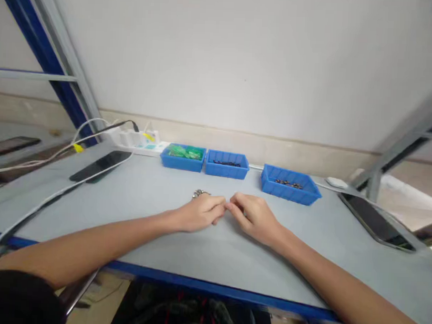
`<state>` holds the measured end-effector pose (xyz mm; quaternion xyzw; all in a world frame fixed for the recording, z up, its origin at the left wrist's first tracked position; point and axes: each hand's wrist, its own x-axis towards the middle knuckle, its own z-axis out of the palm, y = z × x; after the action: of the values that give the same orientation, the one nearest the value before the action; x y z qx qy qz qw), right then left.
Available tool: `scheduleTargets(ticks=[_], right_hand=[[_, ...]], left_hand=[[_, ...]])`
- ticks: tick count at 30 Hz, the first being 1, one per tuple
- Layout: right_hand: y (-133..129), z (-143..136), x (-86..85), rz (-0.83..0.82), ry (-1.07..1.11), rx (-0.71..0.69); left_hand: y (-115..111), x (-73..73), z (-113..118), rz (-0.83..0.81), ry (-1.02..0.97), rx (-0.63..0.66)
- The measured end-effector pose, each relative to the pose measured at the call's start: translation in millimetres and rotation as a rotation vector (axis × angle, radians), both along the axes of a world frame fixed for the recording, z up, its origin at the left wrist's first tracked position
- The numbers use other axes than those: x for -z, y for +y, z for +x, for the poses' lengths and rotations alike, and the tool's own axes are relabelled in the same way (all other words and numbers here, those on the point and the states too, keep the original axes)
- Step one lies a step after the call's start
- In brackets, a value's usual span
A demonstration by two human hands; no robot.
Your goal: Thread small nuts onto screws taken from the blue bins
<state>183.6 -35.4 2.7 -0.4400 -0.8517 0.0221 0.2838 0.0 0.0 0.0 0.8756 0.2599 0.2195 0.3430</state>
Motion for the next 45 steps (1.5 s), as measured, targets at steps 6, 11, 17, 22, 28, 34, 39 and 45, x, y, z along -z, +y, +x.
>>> scheduleTargets(ticks=[6,11,17,22,28,34,39,45], right_hand=[[1,-3,4.0,0.040,-0.085,-0.008],[0,-3,5.4,0.097,-0.111,0.018],[5,-4,5.6,0.054,-0.078,-0.050],[3,2,-2.2,-0.101,-0.042,-0.108],[0,6,-9.3,-0.183,0.047,-0.169],[1,4,-5.6,-0.051,0.042,-0.164],[2,6,-6.7,0.030,-0.004,-0.218],[4,11,-10.1,0.079,-0.050,-0.135]], left_hand=[[-3,-2.9,-1,-0.029,0.008,0.005],[-1,-2.6,-1,-0.002,0.005,0.013],[0,-3.2,-2,0.023,0.013,0.018],[0,-2.6,-2,-0.018,0.013,0.008],[2,-0.7,-3,-0.008,0.031,0.012],[3,-0.7,-4,0.036,0.055,0.033],[3,-3.1,-5,0.070,0.085,0.045],[-1,-6.2,-5,0.118,0.092,-0.028]])
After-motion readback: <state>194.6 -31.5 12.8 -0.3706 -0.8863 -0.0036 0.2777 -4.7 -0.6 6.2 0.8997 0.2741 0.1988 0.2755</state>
